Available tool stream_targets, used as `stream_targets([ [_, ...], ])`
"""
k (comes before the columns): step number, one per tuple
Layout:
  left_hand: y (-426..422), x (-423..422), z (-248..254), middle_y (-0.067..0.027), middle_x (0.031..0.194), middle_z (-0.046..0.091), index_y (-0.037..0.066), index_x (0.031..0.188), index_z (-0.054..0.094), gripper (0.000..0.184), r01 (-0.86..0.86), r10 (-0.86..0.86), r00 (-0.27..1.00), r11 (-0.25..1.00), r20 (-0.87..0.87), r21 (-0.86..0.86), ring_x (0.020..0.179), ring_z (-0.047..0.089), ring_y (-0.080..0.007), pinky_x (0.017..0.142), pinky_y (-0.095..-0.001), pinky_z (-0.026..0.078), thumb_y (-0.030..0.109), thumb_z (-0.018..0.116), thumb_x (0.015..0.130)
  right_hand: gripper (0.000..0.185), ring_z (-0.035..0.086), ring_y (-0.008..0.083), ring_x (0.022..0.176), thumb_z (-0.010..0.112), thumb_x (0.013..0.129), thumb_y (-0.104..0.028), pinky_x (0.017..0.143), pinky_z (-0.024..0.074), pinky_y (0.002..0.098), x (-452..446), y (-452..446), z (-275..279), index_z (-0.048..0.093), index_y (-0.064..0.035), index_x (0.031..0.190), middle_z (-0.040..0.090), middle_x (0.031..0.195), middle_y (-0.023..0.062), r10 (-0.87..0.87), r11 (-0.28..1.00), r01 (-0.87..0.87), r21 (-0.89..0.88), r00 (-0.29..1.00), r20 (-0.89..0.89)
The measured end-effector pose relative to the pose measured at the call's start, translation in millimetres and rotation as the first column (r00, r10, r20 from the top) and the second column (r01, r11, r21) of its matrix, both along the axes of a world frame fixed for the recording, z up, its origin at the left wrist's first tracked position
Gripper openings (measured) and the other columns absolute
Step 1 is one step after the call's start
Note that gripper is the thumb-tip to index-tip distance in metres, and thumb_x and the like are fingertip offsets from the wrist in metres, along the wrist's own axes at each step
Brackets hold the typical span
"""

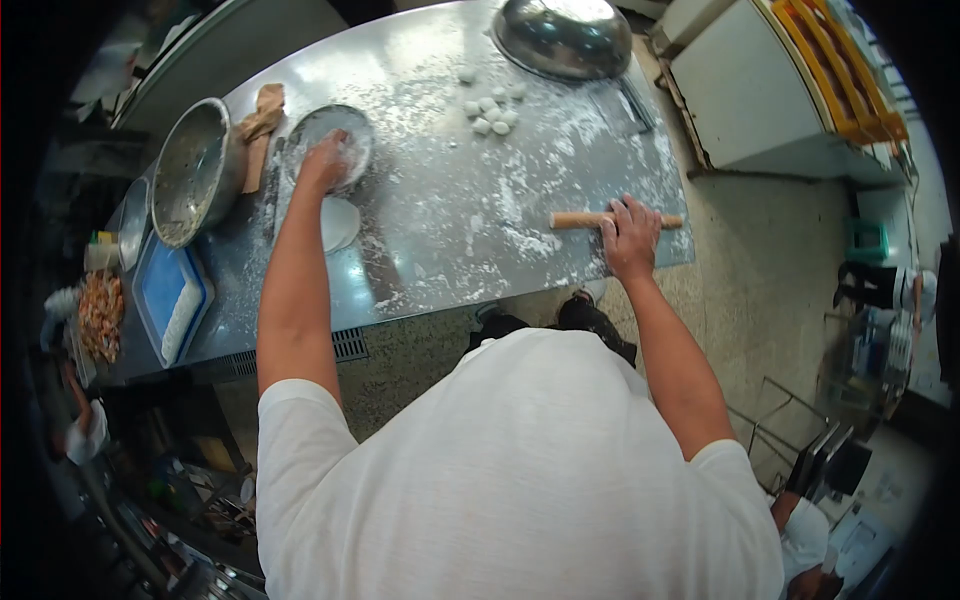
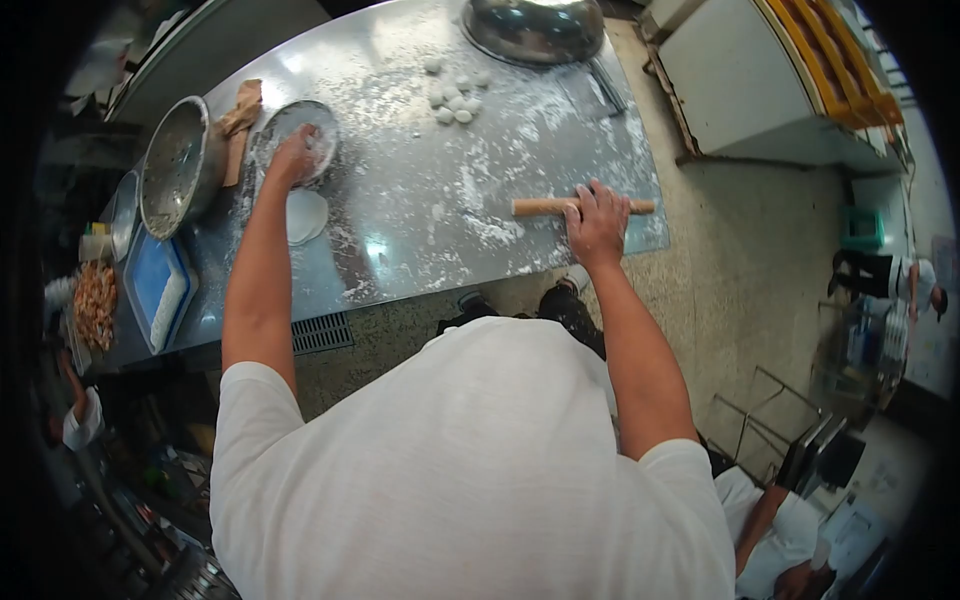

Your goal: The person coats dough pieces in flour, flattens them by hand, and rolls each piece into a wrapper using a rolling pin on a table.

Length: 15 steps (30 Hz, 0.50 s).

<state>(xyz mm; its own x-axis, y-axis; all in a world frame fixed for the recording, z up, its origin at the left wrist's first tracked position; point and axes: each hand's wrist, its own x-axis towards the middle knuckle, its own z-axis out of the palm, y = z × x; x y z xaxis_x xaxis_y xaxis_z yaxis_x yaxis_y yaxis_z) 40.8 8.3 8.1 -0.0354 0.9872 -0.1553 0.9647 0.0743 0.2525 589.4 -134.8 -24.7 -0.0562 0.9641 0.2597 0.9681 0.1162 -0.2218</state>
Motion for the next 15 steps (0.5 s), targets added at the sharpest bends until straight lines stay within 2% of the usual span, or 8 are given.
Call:
stream_targets([
  [2, 9.7, -19.0, -10.4, -0.0264, 0.112, 0.068, 0.009, 0.114, 0.069, 0.036, 0.086, -0.084, 0.996, 0.995, -0.025, 0.059, 0.108, 0.065, -0.0422, 0.092, -0.0460, 0.051, 0.015, 0.066, 0.079, 0.042, 0.044, 0.0367, 0.134, 0.059, 0.094, -0.036, 0.119, 0.0198, 0.0562, 0.7, -1.3, 2.0, 0.063, -0.0111, 0.128, 0.054, 0.138, 0.0139, 0.030, 0.999, -0.030, 0.017, 1.000, -0.009],
  [5, 18.5, -20.7, -1.0, -0.0222, 0.110, 0.071, 0.008, 0.113, 0.069, 0.035, -0.034, 0.033, 0.994, 0.999, -0.108, -0.010, 0.102, 0.069, -0.0359, 0.088, -0.0419, 0.053, 0.018, 0.072, 0.079, 0.043, 0.044, 0.0367, 0.135, 0.060, 0.094, -0.037, 0.119, 0.0198, 0.0560, 6.0, -4.6, 2.3, 0.063, -0.0111, 0.128, 0.054, 0.140, 0.0140, 0.065, 0.998, -0.065, 0.004, 0.998, -0.020],
  [6, 21.1, -13.5, 8.1, -0.0186, 0.110, 0.072, 0.007, 0.114, 0.069, 0.035, -0.234, 0.213, 0.954, 0.968, 0.209, 0.085, 0.099, 0.069, -0.0308, 0.086, -0.0392, 0.053, 0.019, 0.073, 0.081, 0.044, 0.044, 0.0355, 0.135, 0.062, 0.093, -0.036, 0.120, 0.0202, 0.0555, 9.8, -4.6, 4.0, 0.062, -0.0112, 0.130, 0.053, 0.141, 0.0140, 0.087, 0.996, -0.088, -0.022, 0.996, -0.034],
  [7, 21.7, -5.4, 19.3, -0.0150, 0.109, 0.073, 0.006, 0.115, 0.069, 0.036, -0.445, 0.333, 0.790, 0.889, 0.515, 0.108, 0.096, 0.069, -0.0256, 0.084, -0.0365, 0.053, 0.020, 0.074, 0.083, 0.044, 0.044, 0.0355, 0.135, 0.062, 0.093, -0.036, 0.120, 0.0202, 0.0555, 14.0, -4.6, 6.2, 0.062, -0.0112, 0.130, 0.053, 0.141, 0.0140, 0.083, 0.996, -0.084, -0.026, 0.996, -0.041],
  [9, 0.4, 66.5, 69.6, -0.0089, 0.106, 0.073, 0.005, 0.117, 0.069, 0.033, -0.338, 0.207, 0.777, 0.934, 0.594, 0.116, 0.093, 0.066, -0.0184, 0.082, -0.0328, 0.052, 0.021, 0.072, 0.089, 0.045, 0.045, 0.0340, 0.135, 0.065, 0.091, -0.034, 0.120, 0.0213, 0.0541, 22.6, -3.4, 9.4, 0.061, -0.0112, 0.129, 0.053, 0.141, 0.0138, 0.182, 0.982, -0.185, -0.049, 0.982, -0.059],
  [11, -15.9, 147.3, 72.5, -0.0105, 0.104, 0.073, 0.006, 0.117, 0.069, 0.032, -0.121, 0.032, 0.766, 0.988, 0.643, 0.095, 0.092, 0.067, -0.0196, 0.082, -0.0332, 0.053, 0.021, 0.072, 0.090, 0.044, 0.045, 0.0334, 0.135, 0.066, 0.090, -0.032, 0.120, 0.0218, 0.0533, 33.4, 1.1, 9.5, 0.062, -0.0107, 0.128, 0.053, 0.141, 0.0135, 0.218, 0.973, -0.223, -0.058, 0.973, -0.078],
  [13, -47.4, 246.8, 83.2, -0.0131, 0.104, 0.073, 0.007, 0.116, 0.069, 0.031, 0.067, -0.121, 0.799, 0.991, 0.589, 0.113, 0.093, 0.069, -0.0245, 0.084, -0.0369, 0.054, 0.021, 0.072, 0.089, 0.043, 0.046, 0.0328, 0.134, 0.068, 0.089, -0.031, 0.119, 0.0224, 0.0526, 40.9, 9.0, 10.3, 0.062, -0.0103, 0.126, 0.054, 0.140, 0.0133, 0.250, 0.965, -0.256, -0.053, 0.963, -0.099],
  [15, -56.3, 312.6, 38.8, -0.0161, 0.105, 0.072, 0.005, 0.113, 0.068, 0.026, 0.194, -0.181, 0.841, 0.981, 0.510, 0.029, 0.097, 0.070, -0.0308, 0.089, -0.0419, 0.055, 0.014, 0.068, 0.089, 0.041, 0.046, 0.0324, 0.134, 0.070, 0.087, -0.029, 0.119, 0.0237, 0.0515, 50.6, 10.6, 12.4, 0.063, -0.0091, 0.122, 0.054, 0.140, 0.0128, 0.310, 0.944, -0.321, -0.073, 0.942, -0.125],
])
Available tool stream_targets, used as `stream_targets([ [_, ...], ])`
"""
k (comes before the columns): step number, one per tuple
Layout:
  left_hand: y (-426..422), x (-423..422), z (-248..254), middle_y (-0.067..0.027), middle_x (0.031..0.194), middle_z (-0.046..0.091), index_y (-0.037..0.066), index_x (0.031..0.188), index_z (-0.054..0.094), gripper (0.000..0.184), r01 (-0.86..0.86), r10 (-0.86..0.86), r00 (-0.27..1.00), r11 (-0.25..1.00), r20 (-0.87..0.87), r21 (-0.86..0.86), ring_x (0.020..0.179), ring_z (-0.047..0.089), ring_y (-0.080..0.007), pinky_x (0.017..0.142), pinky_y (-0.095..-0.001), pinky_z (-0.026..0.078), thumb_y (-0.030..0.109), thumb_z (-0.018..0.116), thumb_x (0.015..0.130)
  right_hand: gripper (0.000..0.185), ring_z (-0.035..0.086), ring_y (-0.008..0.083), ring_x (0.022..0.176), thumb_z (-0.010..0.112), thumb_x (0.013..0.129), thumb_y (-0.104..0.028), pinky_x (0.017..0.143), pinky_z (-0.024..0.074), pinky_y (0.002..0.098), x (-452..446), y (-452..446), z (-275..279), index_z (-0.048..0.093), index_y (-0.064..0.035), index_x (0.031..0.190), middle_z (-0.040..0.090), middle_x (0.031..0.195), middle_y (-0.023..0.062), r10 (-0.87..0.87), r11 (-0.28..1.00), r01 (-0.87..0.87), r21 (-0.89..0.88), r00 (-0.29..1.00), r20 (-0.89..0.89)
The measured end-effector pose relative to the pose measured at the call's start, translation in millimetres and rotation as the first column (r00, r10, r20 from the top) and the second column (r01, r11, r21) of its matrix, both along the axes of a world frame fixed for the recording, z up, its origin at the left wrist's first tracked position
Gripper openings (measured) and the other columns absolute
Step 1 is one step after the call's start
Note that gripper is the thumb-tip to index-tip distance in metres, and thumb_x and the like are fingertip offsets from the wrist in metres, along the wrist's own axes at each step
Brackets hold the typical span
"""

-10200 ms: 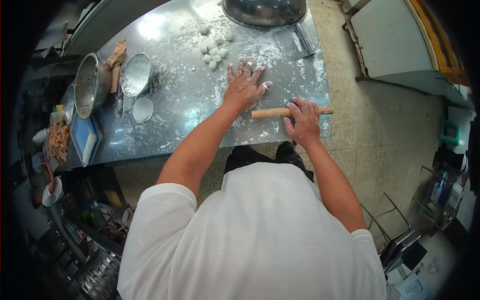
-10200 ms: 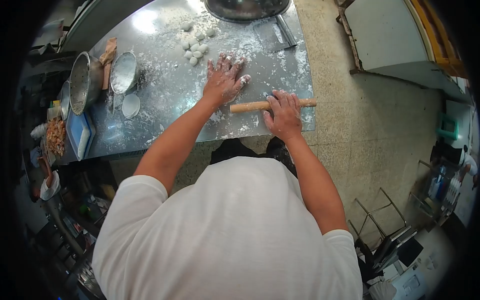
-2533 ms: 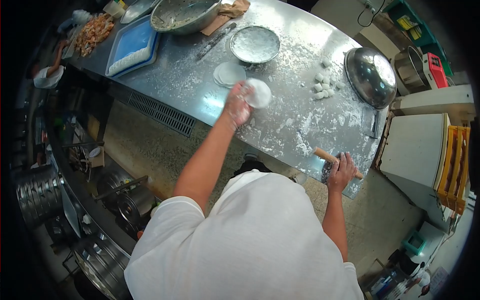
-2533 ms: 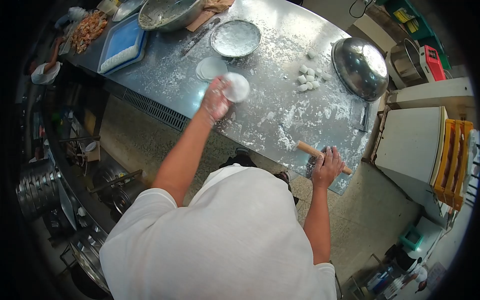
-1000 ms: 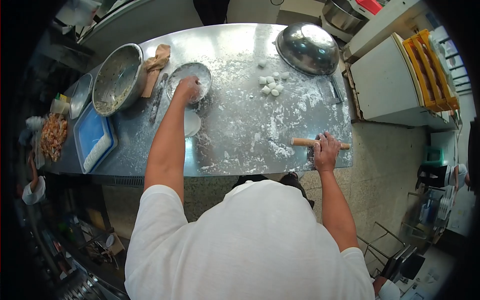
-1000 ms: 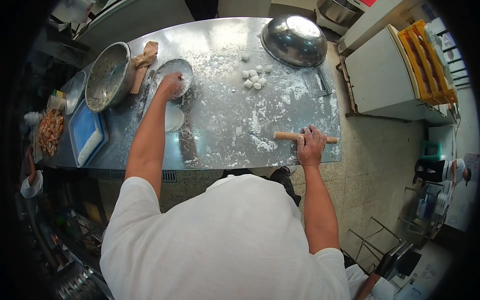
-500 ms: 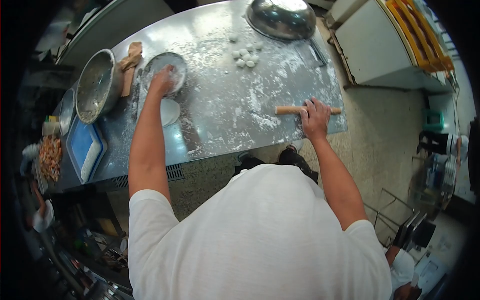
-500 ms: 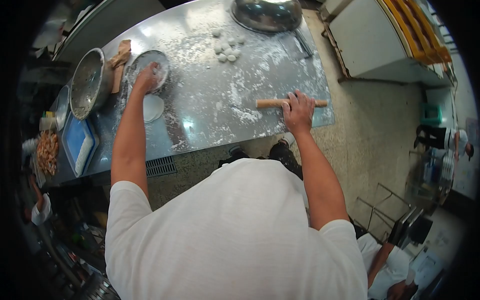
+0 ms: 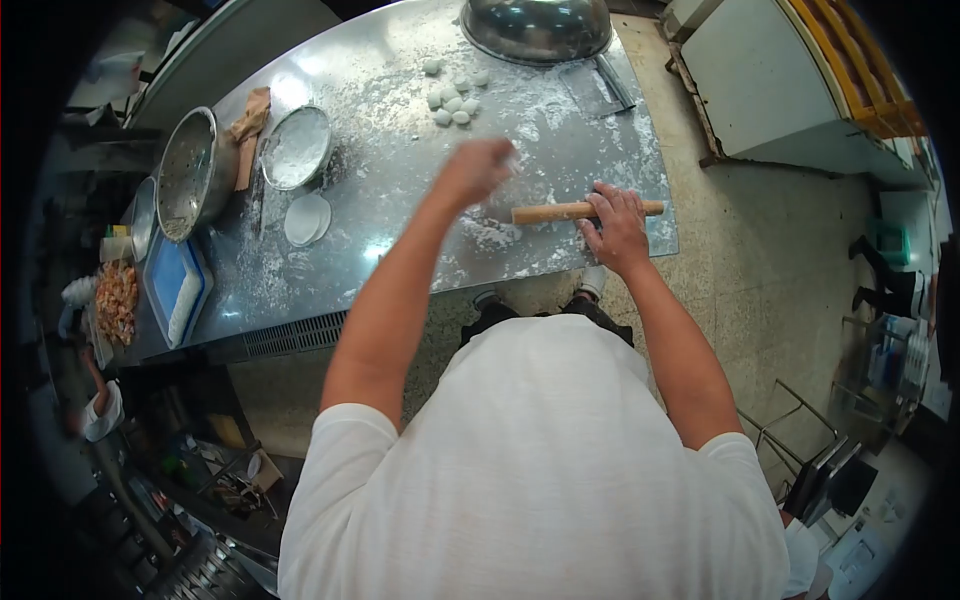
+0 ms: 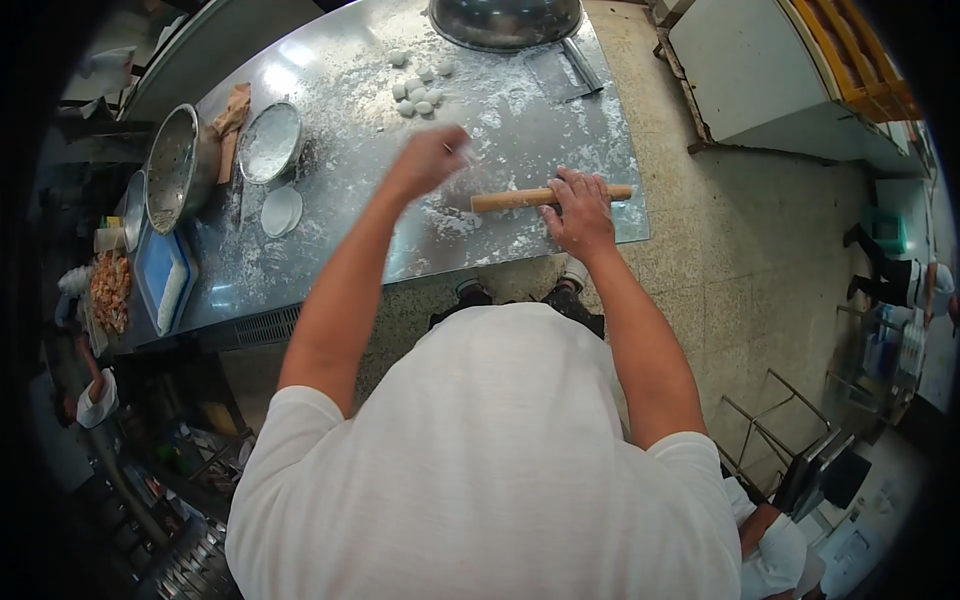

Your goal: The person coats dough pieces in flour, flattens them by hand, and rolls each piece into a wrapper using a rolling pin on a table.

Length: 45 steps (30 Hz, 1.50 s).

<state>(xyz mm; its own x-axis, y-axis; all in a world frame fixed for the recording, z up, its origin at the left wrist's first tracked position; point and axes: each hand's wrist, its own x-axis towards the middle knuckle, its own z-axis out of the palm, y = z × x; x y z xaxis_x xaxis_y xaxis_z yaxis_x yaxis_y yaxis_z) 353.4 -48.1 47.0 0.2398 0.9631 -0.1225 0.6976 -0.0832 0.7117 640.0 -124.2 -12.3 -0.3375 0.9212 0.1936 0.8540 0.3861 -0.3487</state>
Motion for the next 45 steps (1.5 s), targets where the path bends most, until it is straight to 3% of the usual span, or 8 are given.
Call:
stream_targets([
  [8, 1.7, 49.9, -10.2, -0.0217, 0.134, 0.058, 0.011, 0.131, 0.061, 0.043, 0.017, -0.075, 0.973, 0.967, -0.219, -0.253, 0.124, 0.057, -0.0375, 0.103, -0.0427, 0.047, 0.033, 0.062, 0.094, 0.041, 0.046, 0.0315, 0.135, 0.071, 0.083, -0.026, 0.120, 0.0241, 0.0504, 19.2, -7.3, -2.9, 0.064, -0.0084, 0.119, 0.054, 0.140, 0.0125, 0.054, 0.998, -0.055, -0.018, 0.995, -0.080],
  [17, 10.1, 72.2, -66.3, -0.0146, 0.163, 0.027, 0.030, 0.159, 0.028, 0.062, 0.111, 0.114, 0.813, 0.933, -0.571, 0.343, 0.151, 0.018, -0.0429, 0.118, -0.0675, 0.000, 0.050, 0.043, 0.101, 0.043, 0.048, 0.0330, 0.133, 0.071, 0.081, -0.025, 0.118, 0.0254, 0.0509, 22.4, -6.6, 5.1, 0.063, -0.0085, 0.120, 0.055, 0.139, 0.0111, 0.090, 0.992, -0.095, -0.088, 0.994, -0.062],
  [26, 17.9, 70.4, -62.9, -0.0170, 0.152, 0.044, 0.023, 0.153, 0.041, 0.056, 0.067, 0.080, 0.873, 0.957, -0.480, 0.282, 0.147, 0.032, -0.0365, 0.123, -0.0522, 0.014, 0.043, 0.049, 0.101, 0.043, 0.050, 0.0317, 0.131, 0.071, 0.080, -0.027, 0.118, 0.0273, 0.0506, 18.0, 0.5, 1.8, 0.064, -0.0096, 0.119, 0.057, 0.138, 0.0115, 0.061, 0.998, -0.061, -0.002, 0.997, -0.055],
  [28, 29.0, 59.2, -66.0, -0.0176, 0.146, 0.050, 0.018, 0.148, 0.049, 0.053, -0.305, 0.446, 0.655, 0.895, 0.609, -0.327, 0.132, 0.049, -0.0349, 0.114, -0.0472, 0.036, 0.038, 0.056, 0.099, 0.042, 0.050, 0.0313, 0.131, 0.071, 0.080, -0.027, 0.117, 0.0279, 0.0504, 20.7, -2.5, 3.2, 0.064, -0.0099, 0.118, 0.057, 0.137, 0.0112, 0.048, 0.999, -0.048, -0.004, 0.997, -0.059],
  [30, 19.3, 38.4, -55.5, -0.0171, 0.135, 0.058, 0.014, 0.139, 0.059, 0.045, -0.292, 0.443, 0.658, 0.896, 0.609, -0.336, 0.116, 0.059, -0.0335, 0.102, -0.0406, 0.047, 0.027, 0.064, 0.096, 0.042, 0.050, 0.0307, 0.131, 0.072, 0.080, -0.027, 0.117, 0.0286, 0.0504, 18.6, -1.9, 2.6, 0.065, -0.0101, 0.117, 0.058, 0.136, 0.0104, 0.056, 0.998, -0.056, 0.005, 0.996, -0.063],
  [33, -11.1, 27.4, -41.5, -0.0149, 0.121, 0.063, 0.008, 0.125, 0.066, 0.037, 0.186, -0.139, 0.952, 0.970, -0.272, 0.154, 0.108, 0.062, -0.0353, 0.098, -0.0421, 0.049, 0.013, 0.069, 0.088, 0.041, 0.051, 0.0307, 0.130, 0.072, 0.080, -0.027, 0.117, 0.0286, 0.0510, 18.5, -2.1, 0.1, 0.065, -0.0099, 0.117, 0.059, 0.136, 0.0102, 0.056, 0.998, -0.055, 0.023, 0.998, -0.039],
  [41, -19.6, 47.0, -35.9, -0.0136, 0.097, 0.068, 0.005, 0.106, 0.067, 0.021, 0.019, -0.022, 1.000, 0.890, 0.001, 0.456, 0.101, 0.064, -0.0350, 0.092, -0.0429, 0.050, 0.008, 0.064, 0.085, 0.044, 0.048, 0.0340, 0.132, 0.074, 0.079, -0.028, 0.118, 0.0254, 0.0536, 11.3, -8.8, 2.2, 0.064, -0.0093, 0.118, 0.056, 0.138, 0.0115, 0.002, 1.000, -0.002, -0.019, 1.000, -0.011],
  [45, -31.6, 52.7, -31.4, -0.0170, 0.103, 0.069, 0.003, 0.106, 0.069, 0.022, 0.163, -0.173, 0.978, 0.982, 0.114, 0.092, 0.097, 0.066, -0.0346, 0.087, -0.0428, 0.051, 0.008, 0.066, 0.085, 0.050, 0.043, 0.0376, 0.137, 0.073, 0.081, -0.030, 0.118, 0.0212, 0.0571, 6.7, -16.6, 5.6, 0.061, -0.0095, 0.126, 0.051, 0.144, 0.0138, 0.022, 0.995, -0.021, -0.102, 1.000, 0.009],
])
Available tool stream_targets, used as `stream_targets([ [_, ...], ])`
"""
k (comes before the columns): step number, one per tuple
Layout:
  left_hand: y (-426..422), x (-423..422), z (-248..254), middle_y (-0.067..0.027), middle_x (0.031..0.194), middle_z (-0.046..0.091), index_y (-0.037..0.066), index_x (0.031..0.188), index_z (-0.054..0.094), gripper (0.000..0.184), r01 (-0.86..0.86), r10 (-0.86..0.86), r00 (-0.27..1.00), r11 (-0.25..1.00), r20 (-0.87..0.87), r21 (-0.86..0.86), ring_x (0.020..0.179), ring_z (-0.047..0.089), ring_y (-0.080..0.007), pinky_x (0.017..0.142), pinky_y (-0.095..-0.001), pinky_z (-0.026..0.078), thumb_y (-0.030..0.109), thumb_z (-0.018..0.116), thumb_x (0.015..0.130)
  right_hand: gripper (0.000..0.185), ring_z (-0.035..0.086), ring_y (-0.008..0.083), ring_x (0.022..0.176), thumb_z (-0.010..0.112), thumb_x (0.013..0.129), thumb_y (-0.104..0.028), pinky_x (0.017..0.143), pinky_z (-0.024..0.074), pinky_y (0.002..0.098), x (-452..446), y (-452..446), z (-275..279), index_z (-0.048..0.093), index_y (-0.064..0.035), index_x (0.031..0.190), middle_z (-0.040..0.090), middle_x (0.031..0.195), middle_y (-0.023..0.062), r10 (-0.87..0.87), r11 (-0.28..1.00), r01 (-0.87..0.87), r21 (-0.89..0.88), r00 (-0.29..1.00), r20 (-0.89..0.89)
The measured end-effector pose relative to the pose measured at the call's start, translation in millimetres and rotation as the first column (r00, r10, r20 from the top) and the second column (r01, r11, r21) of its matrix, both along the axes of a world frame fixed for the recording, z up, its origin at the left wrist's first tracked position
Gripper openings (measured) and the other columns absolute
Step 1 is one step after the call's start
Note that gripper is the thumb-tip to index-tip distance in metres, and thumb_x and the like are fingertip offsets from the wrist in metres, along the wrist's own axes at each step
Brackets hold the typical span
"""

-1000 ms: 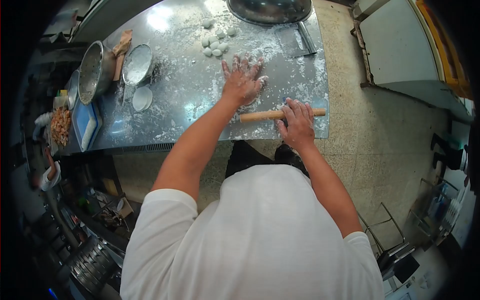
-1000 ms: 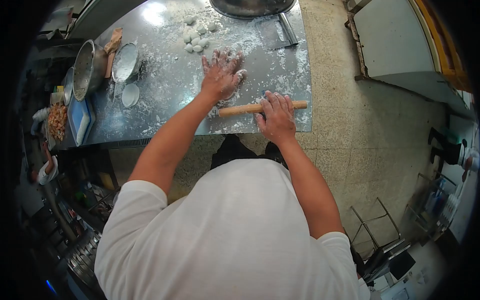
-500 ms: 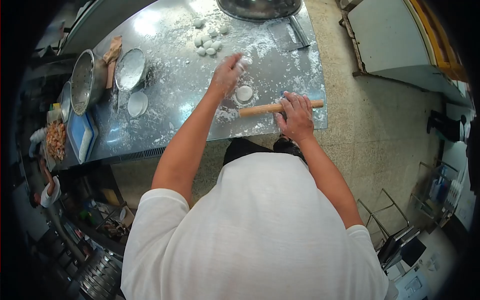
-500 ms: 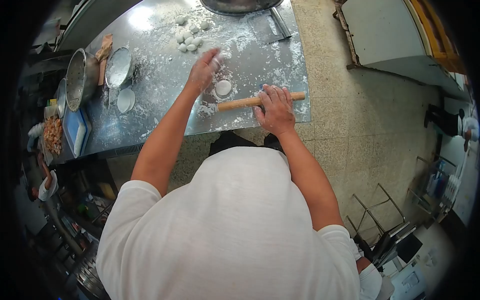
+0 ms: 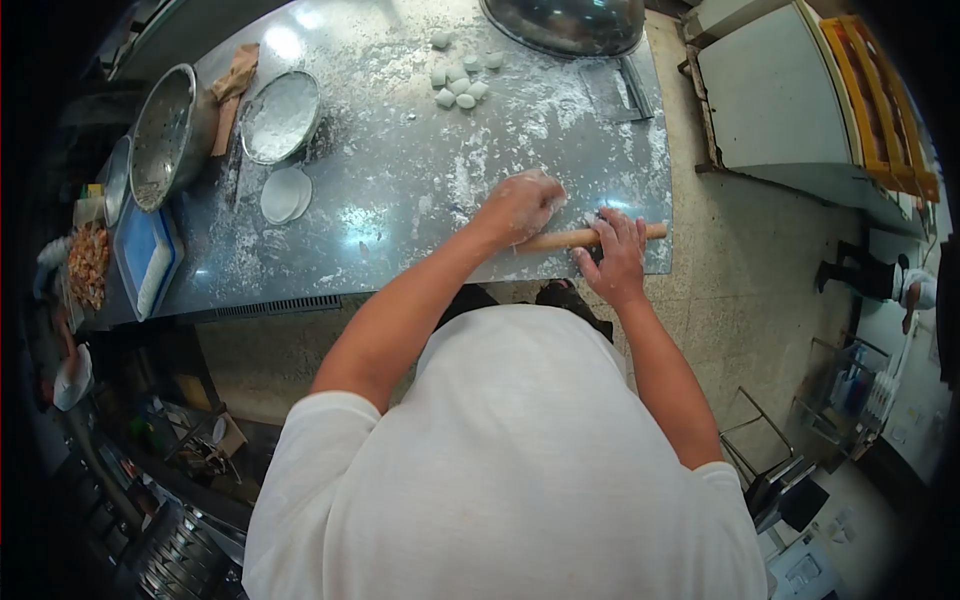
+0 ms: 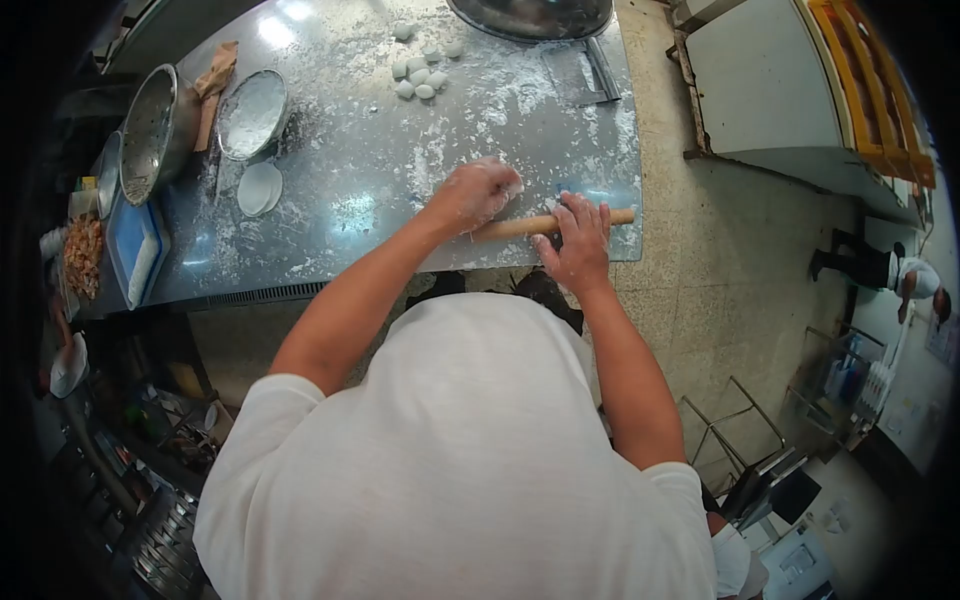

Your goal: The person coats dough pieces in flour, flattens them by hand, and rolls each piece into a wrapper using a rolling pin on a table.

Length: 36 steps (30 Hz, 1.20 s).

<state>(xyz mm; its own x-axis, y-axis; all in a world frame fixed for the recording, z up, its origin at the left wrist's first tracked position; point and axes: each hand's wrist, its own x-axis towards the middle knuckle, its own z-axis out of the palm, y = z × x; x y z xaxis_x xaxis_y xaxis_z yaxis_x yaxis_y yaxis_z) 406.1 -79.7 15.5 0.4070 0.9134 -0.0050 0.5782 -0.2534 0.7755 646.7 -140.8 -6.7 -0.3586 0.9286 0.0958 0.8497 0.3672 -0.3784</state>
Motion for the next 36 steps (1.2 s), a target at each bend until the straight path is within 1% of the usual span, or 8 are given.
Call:
stream_targets([
  [1, -7.4, 1.8, 7.7, -0.0180, 0.103, 0.070, 0.002, 0.105, 0.069, 0.021, -0.183, 0.209, 0.972, 0.960, 0.107, -0.213, 0.094, 0.067, -0.0348, 0.086, -0.0422, 0.052, 0.010, 0.067, 0.085, 0.050, 0.043, 0.0376, 0.137, 0.073, 0.081, -0.030, 0.118, 0.0212, 0.0571, -3.0, -3.2, 2.6, 0.061, -0.0095, 0.126, 0.051, 0.144, 0.0138, 0.004, 1.000, -0.004, -0.019, 1.000, 0.010],
  [6, -25.3, -10.5, -0.1, -0.0210, 0.096, 0.069, 0.001, 0.104, 0.068, 0.023, -0.161, 0.171, 0.985, 0.922, -0.001, -0.352, 0.094, 0.066, -0.0401, 0.086, -0.0468, 0.051, 0.014, 0.065, 0.086, 0.067, 0.032, 0.0394, 0.146, 0.061, 0.089, -0.045, 0.119, 0.0179, 0.0582, -39.0, 15.9, 15.9, 0.049, -0.0112, 0.146, 0.040, 0.155, 0.0189, -0.064, 0.995, 0.079, -0.062, 0.973, 0.222],
  [8, -22.2, -9.0, 2.7, -0.0216, 0.096, 0.070, 0.001, 0.110, 0.068, 0.027, -0.200, 0.166, 0.968, 0.964, -0.189, -0.175, 0.093, 0.067, -0.0399, 0.086, -0.0458, 0.052, 0.009, 0.063, 0.084, 0.070, 0.030, 0.0397, 0.147, 0.055, 0.092, -0.051, 0.121, 0.0162, 0.0573, -60.6, 58.9, 15.6, 0.045, -0.0129, 0.150, 0.035, 0.158, 0.0199, -0.099, 0.992, 0.118, -0.037, 0.937, 0.334],
  [11, -3.8, -10.7, -4.3, -0.0225, 0.096, 0.069, 0.001, 0.109, 0.068, 0.026, -0.304, 0.299, 0.948, 0.952, -0.108, -0.032, 0.095, 0.067, -0.0407, 0.088, -0.0476, 0.051, 0.012, 0.060, 0.087, 0.070, 0.027, 0.0386, 0.149, 0.053, 0.094, -0.052, 0.122, 0.0163, 0.0546, -74.0, 105.9, 4.8, 0.043, -0.0174, 0.153, 0.030, 0.161, 0.0197, -0.146, 0.989, 0.140, 0.041, 0.943, 0.300],
  [18, 8.4, -18.8, 6.2, -0.0206, 0.094, 0.071, 0.003, 0.099, 0.069, 0.021, -0.037, -0.005, 0.972, 0.984, -0.235, -0.176, 0.094, 0.068, -0.0392, 0.086, -0.0486, 0.052, 0.017, 0.065, 0.085, 0.065, 0.030, 0.0395, 0.147, 0.055, 0.094, -0.048, 0.121, 0.0172, 0.0540, -47.7, 70.3, 6.8, 0.047, -0.0166, 0.150, 0.033, 0.159, 0.0195, -0.028, 0.999, 0.033, -0.021, 0.980, 0.197],
  [25, -13.4, -17.2, 0.3, -0.0200, 0.091, 0.069, 0.003, 0.107, 0.065, 0.024, -0.220, 0.202, 0.975, 0.911, -0.088, -0.349, 0.090, 0.067, -0.0391, 0.081, -0.0463, 0.052, 0.015, 0.063, 0.086, 0.064, 0.032, 0.0427, 0.145, 0.056, 0.093, -0.049, 0.119, 0.0178, 0.0574, -48.7, 46.3, 10.6, 0.049, -0.0181, 0.149, 0.034, 0.158, 0.0205, -0.062, 0.995, 0.083, -0.057, 0.950, 0.306],
  [32, 17.3, -22.0, -11.8, -0.0207, 0.098, 0.070, 0.004, 0.106, 0.066, 0.024, -0.249, 0.249, 0.960, 0.968, -0.128, 0.011, 0.096, 0.067, -0.0394, 0.086, -0.0493, 0.052, 0.018, 0.063, 0.087, 0.064, 0.029, 0.0397, 0.148, 0.051, 0.096, -0.051, 0.122, 0.0172, 0.0532, -92.9, 146.6, -7.4, 0.046, -0.0173, 0.150, 0.030, 0.161, 0.0201, -0.129, 0.981, 0.106, 0.164, 0.982, 0.140],
  [36, 5.3, -22.0, -16.3, -0.0222, 0.097, 0.069, 0.002, 0.104, 0.065, 0.026, -0.084, 0.079, 0.970, 0.996, -0.232, -0.012, 0.098, 0.066, -0.0396, 0.086, -0.0493, 0.051, 0.021, 0.064, 0.086, 0.061, 0.032, 0.0404, 0.146, 0.054, 0.095, -0.047, 0.119, 0.0223, 0.0534, -55.7, 70.5, 11.7, 0.051, -0.0175, 0.147, 0.037, 0.157, 0.0208, 0.017, 1.000, -0.011, -0.029, 0.973, 0.229],
])
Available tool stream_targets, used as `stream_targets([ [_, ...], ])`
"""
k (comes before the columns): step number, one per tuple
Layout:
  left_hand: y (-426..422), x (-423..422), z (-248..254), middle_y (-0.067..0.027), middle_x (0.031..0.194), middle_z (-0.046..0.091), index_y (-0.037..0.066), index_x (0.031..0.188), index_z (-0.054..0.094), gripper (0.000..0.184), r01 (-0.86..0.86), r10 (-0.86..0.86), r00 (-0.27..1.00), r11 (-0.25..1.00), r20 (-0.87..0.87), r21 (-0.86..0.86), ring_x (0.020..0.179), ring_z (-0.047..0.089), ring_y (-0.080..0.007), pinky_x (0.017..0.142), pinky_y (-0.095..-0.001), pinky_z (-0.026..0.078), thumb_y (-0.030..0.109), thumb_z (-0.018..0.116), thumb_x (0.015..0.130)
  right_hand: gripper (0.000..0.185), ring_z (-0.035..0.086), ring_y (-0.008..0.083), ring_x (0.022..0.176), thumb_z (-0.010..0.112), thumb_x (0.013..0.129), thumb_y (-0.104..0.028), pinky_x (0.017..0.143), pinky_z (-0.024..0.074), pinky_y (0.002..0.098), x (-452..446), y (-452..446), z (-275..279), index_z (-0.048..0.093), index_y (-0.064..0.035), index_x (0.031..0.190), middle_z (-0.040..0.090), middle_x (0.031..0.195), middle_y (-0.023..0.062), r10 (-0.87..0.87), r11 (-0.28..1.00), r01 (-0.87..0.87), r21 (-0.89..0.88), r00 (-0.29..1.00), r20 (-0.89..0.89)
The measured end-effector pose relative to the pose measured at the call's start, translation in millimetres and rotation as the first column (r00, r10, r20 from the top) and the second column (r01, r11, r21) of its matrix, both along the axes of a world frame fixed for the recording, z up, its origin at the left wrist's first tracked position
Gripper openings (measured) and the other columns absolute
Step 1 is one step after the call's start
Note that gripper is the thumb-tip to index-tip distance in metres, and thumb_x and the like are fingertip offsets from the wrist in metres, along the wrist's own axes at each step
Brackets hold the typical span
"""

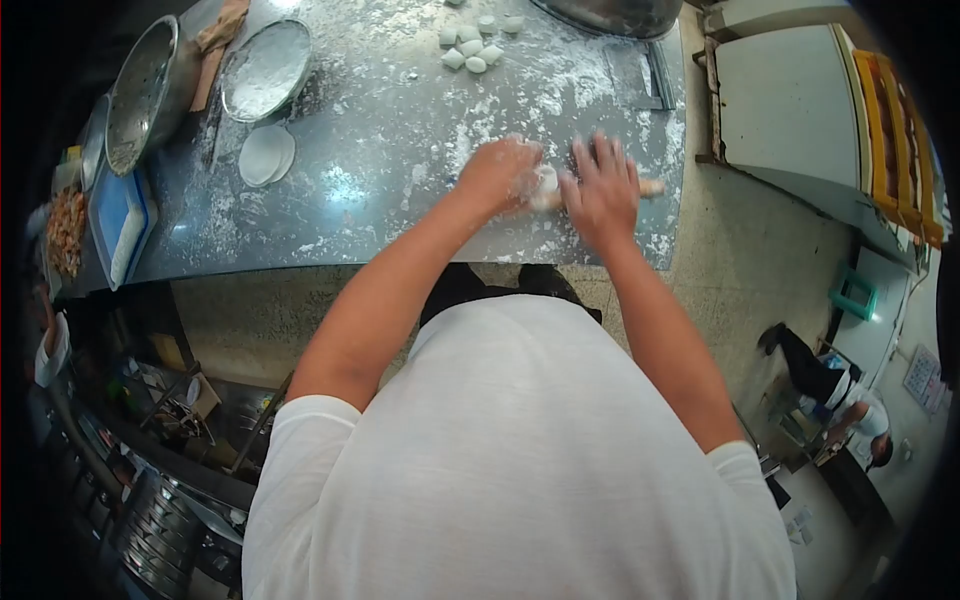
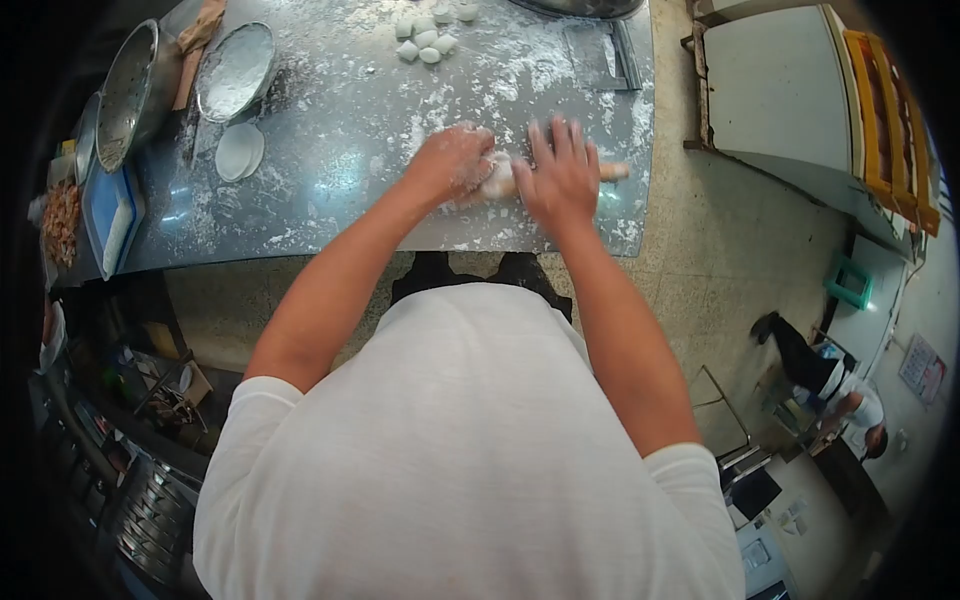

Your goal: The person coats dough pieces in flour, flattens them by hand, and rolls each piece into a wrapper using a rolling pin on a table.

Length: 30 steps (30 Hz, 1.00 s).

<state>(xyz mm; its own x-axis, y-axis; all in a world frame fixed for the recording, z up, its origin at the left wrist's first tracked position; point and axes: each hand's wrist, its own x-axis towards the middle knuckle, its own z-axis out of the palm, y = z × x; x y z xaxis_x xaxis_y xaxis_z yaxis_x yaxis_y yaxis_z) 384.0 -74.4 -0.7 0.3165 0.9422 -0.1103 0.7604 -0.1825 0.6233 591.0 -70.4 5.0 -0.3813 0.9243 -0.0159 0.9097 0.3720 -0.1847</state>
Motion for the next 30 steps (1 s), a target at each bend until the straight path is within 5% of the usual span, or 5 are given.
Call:
stream_targets([
  [4, -18.9, 6.3, 23.6, -0.0225, 0.099, 0.069, 0.002, 0.105, 0.065, 0.024, -0.163, 0.206, 0.970, 0.946, 0.130, -0.281, 0.098, 0.066, -0.0396, 0.089, -0.0498, 0.050, 0.018, 0.061, 0.086, 0.061, 0.035, 0.0417, 0.144, 0.056, 0.093, -0.048, 0.117, 0.0250, 0.0545, 23.5, -47.0, 4.3, 0.053, -0.0172, 0.146, 0.039, 0.155, 0.0232, 0.021, 0.999, -0.019, -0.028, 0.998, 0.060],
  [13, 8.8, 10.6, 16.0, -0.0214, 0.100, 0.070, 0.003, 0.105, 0.068, 0.021, -0.228, 0.229, 0.967, 0.973, 0.109, -0.020, 0.098, 0.066, -0.0399, 0.087, -0.0496, 0.050, 0.016, 0.061, 0.089, 0.070, 0.026, 0.0387, 0.149, 0.051, 0.096, -0.052, 0.122, 0.0164, 0.0507, -41.1, 80.1, -6.3, 0.041, -0.0138, 0.153, 0.029, 0.161, 0.0217, -0.090, 0.985, 0.106, 0.138, 0.989, -0.116],
  [17, -2.1, 8.2, 6.1, -0.0211, 0.100, 0.069, 0.004, 0.107, 0.067, 0.022, -0.081, 0.082, 0.996, 0.996, 0.021, -0.047, 0.099, 0.065, -0.0388, 0.086, -0.0474, 0.051, 0.016, 0.062, 0.089, 0.064, 0.028, 0.0380, 0.149, 0.054, 0.095, -0.049, 0.121, 0.0186, 0.0535, -4.1, 2.0, -1.5, 0.048, -0.0159, 0.149, 0.033, 0.160, 0.0201, -0.056, 0.998, 0.056, -0.008, 0.998, -0.038],
  [22, -28.7, 5.3, 19.8, -0.0225, 0.097, 0.069, 0.002, 0.109, 0.066, 0.025, -0.216, 0.281, 0.941, 0.928, 0.187, -0.305, 0.094, 0.066, -0.0415, 0.086, -0.0488, 0.051, 0.013, 0.061, 0.087, 0.062, 0.027, 0.0421, 0.148, 0.056, 0.092, -0.049, 0.119, 0.0186, 0.0563, 15.9, -44.5, 5.2, 0.052, -0.0182, 0.146, 0.034, 0.159, 0.0194, -0.050, 0.994, 0.053, -0.093, 0.998, 0.036],
  [30, 8.3, 0.9, 16.0, -0.0225, 0.099, 0.069, 0.002, 0.109, 0.068, 0.026, -0.219, 0.219, 0.974, 0.976, 0.063, -0.004, 0.095, 0.066, -0.0408, 0.087, -0.0494, 0.050, 0.018, 0.061, 0.090, 0.068, 0.028, 0.0362, 0.149, 0.050, 0.097, -0.052, 0.123, 0.0156, 0.0508, -44.1, 76.4, -12.0, 0.041, -0.0161, 0.153, 0.030, 0.161, 0.0196, -0.110, 0.985, 0.119, 0.125, 0.991, -0.072],
])
